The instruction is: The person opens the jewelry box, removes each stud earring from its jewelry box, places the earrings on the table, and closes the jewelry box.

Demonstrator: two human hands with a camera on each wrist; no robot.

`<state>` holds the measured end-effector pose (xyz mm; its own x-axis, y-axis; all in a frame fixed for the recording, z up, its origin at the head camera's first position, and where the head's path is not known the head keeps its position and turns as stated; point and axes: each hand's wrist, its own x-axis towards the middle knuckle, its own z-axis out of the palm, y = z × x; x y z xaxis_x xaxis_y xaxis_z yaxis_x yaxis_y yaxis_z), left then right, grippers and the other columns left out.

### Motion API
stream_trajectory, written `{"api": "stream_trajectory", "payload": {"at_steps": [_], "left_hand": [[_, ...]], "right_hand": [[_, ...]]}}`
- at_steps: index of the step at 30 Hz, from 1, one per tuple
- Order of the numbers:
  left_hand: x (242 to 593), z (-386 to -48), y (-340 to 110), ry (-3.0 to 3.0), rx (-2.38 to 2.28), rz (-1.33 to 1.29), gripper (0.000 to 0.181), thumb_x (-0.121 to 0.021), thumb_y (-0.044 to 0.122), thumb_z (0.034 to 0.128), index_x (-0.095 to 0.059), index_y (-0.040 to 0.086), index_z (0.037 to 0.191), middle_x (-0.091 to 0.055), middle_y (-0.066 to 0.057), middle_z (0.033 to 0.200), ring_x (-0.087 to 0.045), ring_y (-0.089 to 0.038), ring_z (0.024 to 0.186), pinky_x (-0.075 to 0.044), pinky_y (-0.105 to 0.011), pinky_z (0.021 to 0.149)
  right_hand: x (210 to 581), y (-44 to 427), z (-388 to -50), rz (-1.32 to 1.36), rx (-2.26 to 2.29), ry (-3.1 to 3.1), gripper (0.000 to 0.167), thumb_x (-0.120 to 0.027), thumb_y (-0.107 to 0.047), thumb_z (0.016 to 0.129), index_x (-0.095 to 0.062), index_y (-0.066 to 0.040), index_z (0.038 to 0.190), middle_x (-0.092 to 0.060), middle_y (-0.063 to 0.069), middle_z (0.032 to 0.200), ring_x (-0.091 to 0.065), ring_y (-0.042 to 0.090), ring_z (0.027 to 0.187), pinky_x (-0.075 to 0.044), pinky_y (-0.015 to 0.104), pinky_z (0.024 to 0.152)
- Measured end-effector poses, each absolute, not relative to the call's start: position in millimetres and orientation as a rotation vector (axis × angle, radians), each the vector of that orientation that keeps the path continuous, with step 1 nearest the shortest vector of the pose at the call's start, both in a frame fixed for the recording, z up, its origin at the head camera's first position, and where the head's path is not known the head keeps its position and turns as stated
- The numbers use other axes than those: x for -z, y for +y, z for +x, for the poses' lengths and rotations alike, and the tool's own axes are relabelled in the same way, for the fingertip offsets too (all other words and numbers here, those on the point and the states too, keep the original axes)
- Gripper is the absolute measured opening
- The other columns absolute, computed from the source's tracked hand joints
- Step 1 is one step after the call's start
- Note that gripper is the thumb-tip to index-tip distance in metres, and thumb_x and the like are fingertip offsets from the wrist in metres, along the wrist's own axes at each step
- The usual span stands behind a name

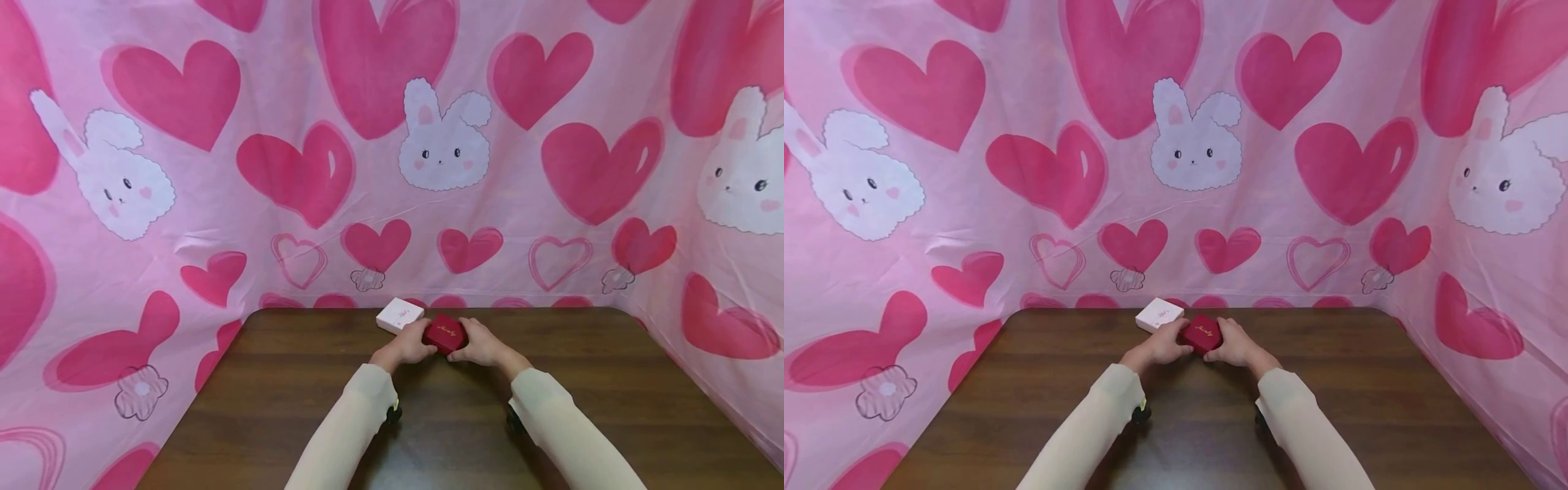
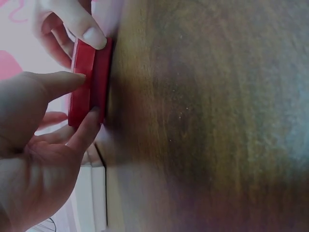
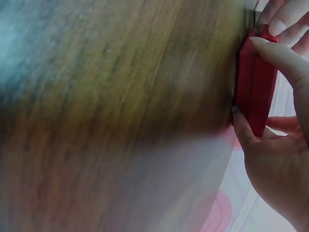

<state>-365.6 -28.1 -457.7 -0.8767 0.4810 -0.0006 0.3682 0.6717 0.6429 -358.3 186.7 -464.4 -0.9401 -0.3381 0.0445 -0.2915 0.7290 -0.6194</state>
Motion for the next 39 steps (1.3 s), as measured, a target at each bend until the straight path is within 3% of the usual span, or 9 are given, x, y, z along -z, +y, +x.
{"api": "stream_trajectory", "payload": {"at_steps": [39], "left_hand": [[439, -359, -45, 2.663, -1.048, 0.866, 0.069, -0.085, 0.013, 0.0824, -0.051, 0.005, 0.141, -0.065, -0.011, 0.128, -0.062, -0.026, 0.117, -0.048, -0.041, 0.105]], "right_hand": [[443, 191, -345, -0.770, 0.995, 2.844, 0.090, -0.092, -0.026, 0.072, -0.046, 0.009, 0.141, -0.057, 0.018, 0.125, -0.055, 0.029, 0.112, -0.046, 0.052, 0.100]]}}
